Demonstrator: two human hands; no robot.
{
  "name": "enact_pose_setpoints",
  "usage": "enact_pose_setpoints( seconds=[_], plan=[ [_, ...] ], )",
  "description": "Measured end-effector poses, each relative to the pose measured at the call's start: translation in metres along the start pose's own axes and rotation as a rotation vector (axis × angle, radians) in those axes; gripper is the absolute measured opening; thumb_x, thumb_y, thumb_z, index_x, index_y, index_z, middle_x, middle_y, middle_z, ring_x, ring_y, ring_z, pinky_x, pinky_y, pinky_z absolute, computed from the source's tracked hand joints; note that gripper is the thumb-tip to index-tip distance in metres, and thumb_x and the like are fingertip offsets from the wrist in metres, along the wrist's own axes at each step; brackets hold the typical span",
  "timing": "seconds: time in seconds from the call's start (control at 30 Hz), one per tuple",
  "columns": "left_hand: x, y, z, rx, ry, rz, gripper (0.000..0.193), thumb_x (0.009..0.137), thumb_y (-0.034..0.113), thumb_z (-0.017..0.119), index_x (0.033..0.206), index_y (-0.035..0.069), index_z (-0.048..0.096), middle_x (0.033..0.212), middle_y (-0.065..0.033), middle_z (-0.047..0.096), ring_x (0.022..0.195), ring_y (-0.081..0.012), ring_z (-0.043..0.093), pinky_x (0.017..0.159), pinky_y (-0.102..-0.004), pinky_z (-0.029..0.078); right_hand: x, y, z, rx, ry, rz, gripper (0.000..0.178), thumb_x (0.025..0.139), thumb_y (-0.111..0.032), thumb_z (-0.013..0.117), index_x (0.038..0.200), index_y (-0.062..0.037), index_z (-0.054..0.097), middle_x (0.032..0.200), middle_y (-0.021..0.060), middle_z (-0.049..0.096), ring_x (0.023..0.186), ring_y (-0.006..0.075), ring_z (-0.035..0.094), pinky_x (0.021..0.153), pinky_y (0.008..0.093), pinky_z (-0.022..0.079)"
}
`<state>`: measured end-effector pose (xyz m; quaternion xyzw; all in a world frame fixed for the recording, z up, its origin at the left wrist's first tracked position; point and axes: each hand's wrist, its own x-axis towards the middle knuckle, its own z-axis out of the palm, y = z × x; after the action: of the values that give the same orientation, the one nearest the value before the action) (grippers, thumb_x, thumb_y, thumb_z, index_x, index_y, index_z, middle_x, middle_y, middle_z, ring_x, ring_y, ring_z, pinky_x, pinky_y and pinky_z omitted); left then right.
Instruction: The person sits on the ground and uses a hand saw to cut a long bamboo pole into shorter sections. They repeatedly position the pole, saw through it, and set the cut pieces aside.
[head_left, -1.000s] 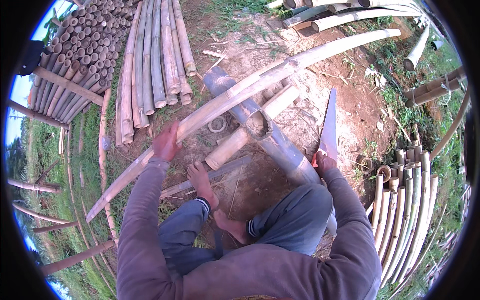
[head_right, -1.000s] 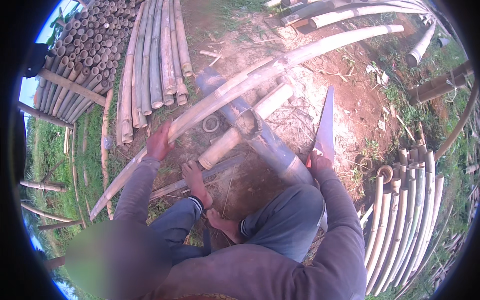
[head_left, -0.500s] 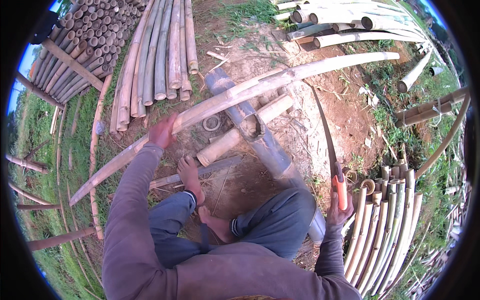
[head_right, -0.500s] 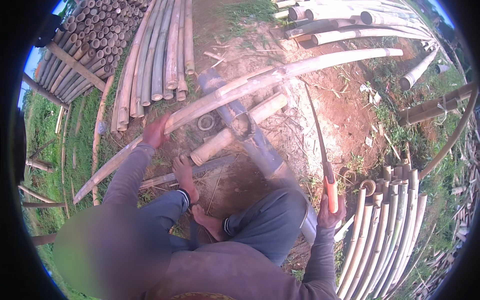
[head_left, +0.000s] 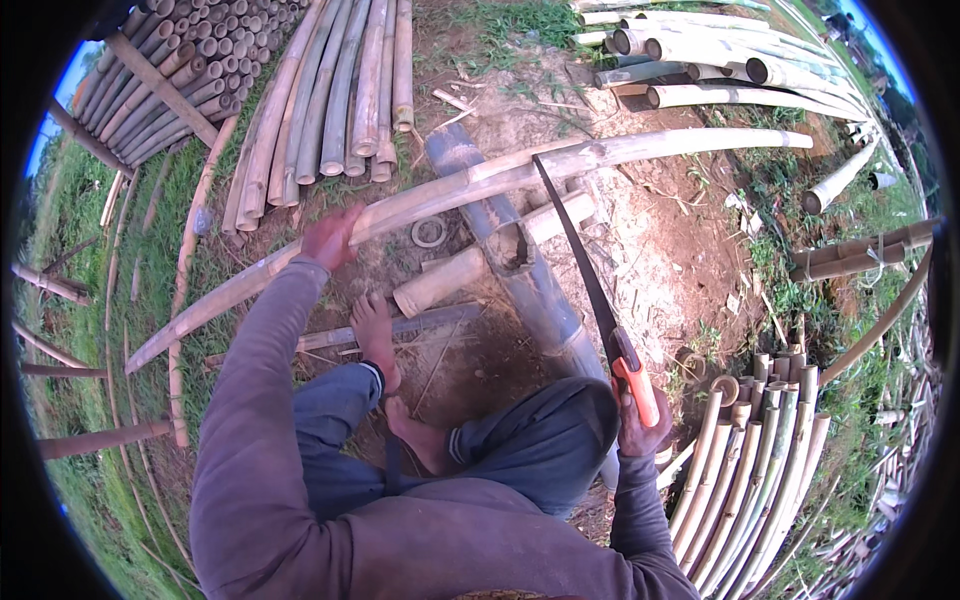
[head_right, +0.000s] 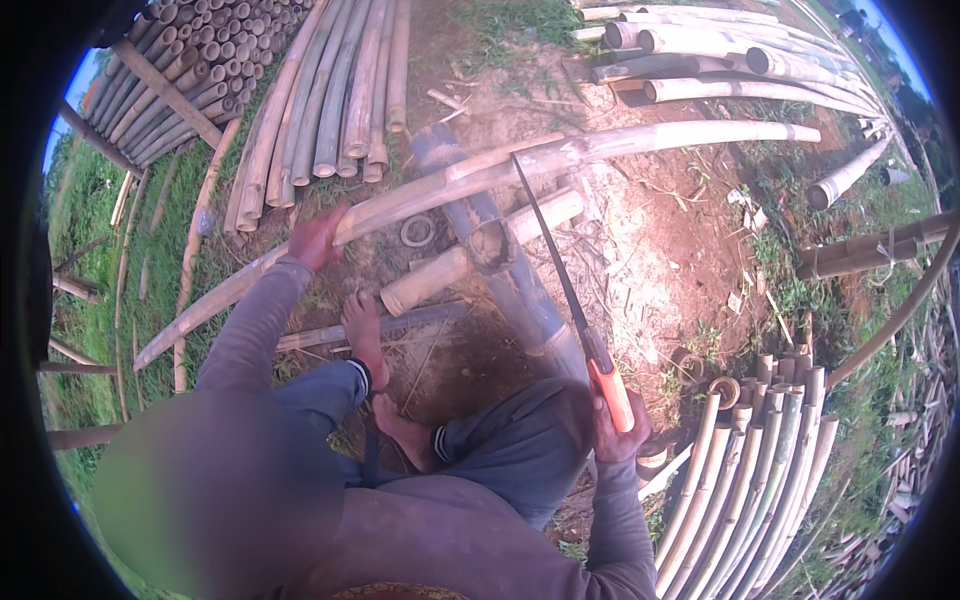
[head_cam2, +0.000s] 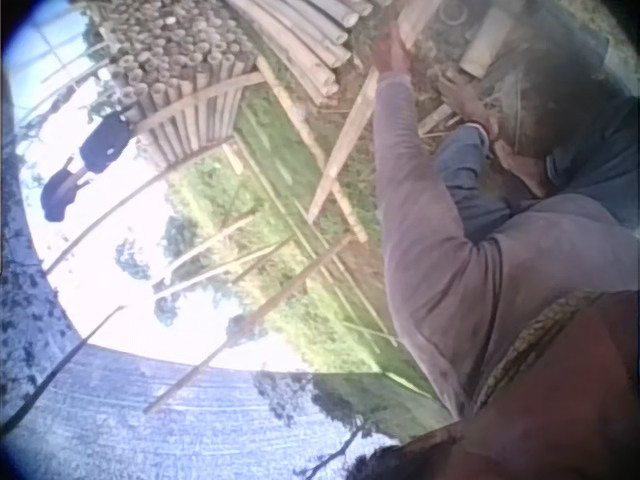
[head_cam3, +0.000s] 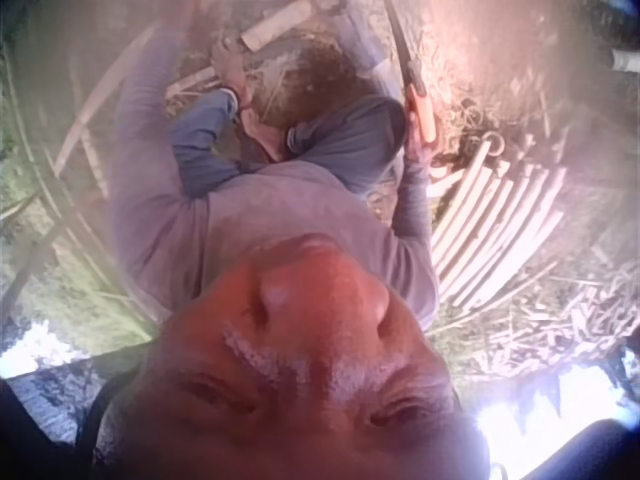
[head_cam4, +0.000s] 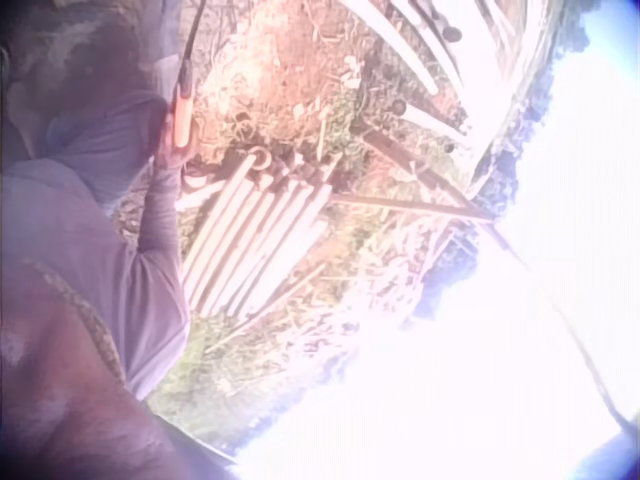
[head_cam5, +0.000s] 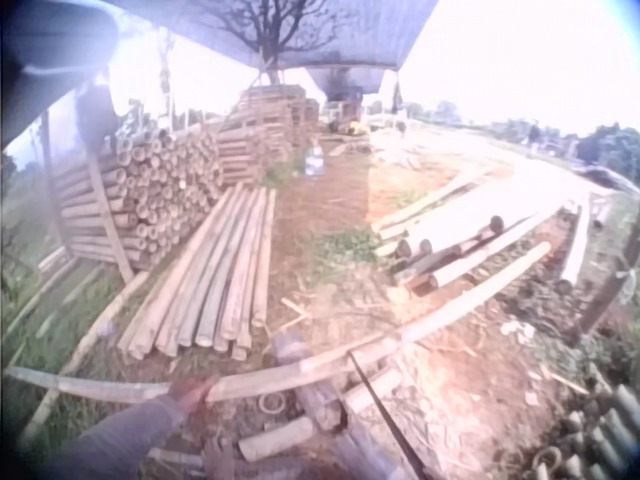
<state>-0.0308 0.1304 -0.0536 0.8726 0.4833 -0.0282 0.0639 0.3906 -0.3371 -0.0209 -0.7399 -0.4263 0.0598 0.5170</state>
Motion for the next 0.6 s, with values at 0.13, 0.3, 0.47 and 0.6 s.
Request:
enact_pose_setpoints(
  seconds=[0.13, 0.3, 0.47, 0.6],
  plan=[
    [-0.001, -0.007, 0.004, -0.011, 0.038, 0.039, 0.103, 0.068, 0.016, 0.094, 0.158, 0.023, 0.044, 0.134, -0.0182, 0.066, 0.118, -0.0409, 0.068, 0.097, -0.0516, 0.057, 0.007, 0.006, 0.001, 0.037, -0.064, 0.066, 0.026, 0.096, -0.019, 0.082, 0.106, 0.0022, 0.072, 0.080, 0.0062, 0.071, 0.070, 0.0123, 0.065, 0.066, 0.0300, 0.053],
    [-0.002, -0.012, 0.008, -0.021, 0.088, 0.072, 0.100, 0.069, 0.017, 0.092, 0.156, 0.023, 0.044, 0.126, -0.0165, 0.068, 0.116, -0.0399, 0.069, 0.095, -0.0525, 0.058, 0.006, 0.014, 0.006, 0.106, -0.040, 0.147, 0.018, 0.095, -0.012, 0.082, 0.100, 0.0019, 0.072, 0.079, 0.0036, 0.071, 0.071, 0.0084, 0.065, 0.066, 0.0276, 0.053],
    [-0.002, -0.004, 0.003, -0.028, 0.123, 0.081, 0.095, 0.071, 0.018, 0.091, 0.155, 0.022, 0.046, 0.125, -0.0155, 0.068, 0.115, -0.0385, 0.069, 0.095, -0.0523, 0.058, 0.002, 0.025, 0.004, 0.041, -0.050, 0.111, 0.018, 0.095, -0.012, 0.081, 0.099, 0.0025, 0.071, 0.083, 0.0055, 0.073, 0.074, 0.0099, 0.065, 0.067, 0.0286, 0.052],
    [-0.001, -0.011, 0.007, -0.032, 0.125, 0.092, 0.092, 0.072, 0.019, 0.091, 0.153, 0.022, 0.047, 0.125, -0.0151, 0.069, 0.115, -0.0382, 0.069, 0.095, -0.0520, 0.058, 0.005, 0.022, 0.006, 0.076, -0.050, 0.107, 0.019, 0.096, -0.013, 0.080, 0.101, 0.0035, 0.072, 0.087, 0.0075, 0.074, 0.079, 0.0114, 0.067, 0.070, 0.0292, 0.052]
  ],
)
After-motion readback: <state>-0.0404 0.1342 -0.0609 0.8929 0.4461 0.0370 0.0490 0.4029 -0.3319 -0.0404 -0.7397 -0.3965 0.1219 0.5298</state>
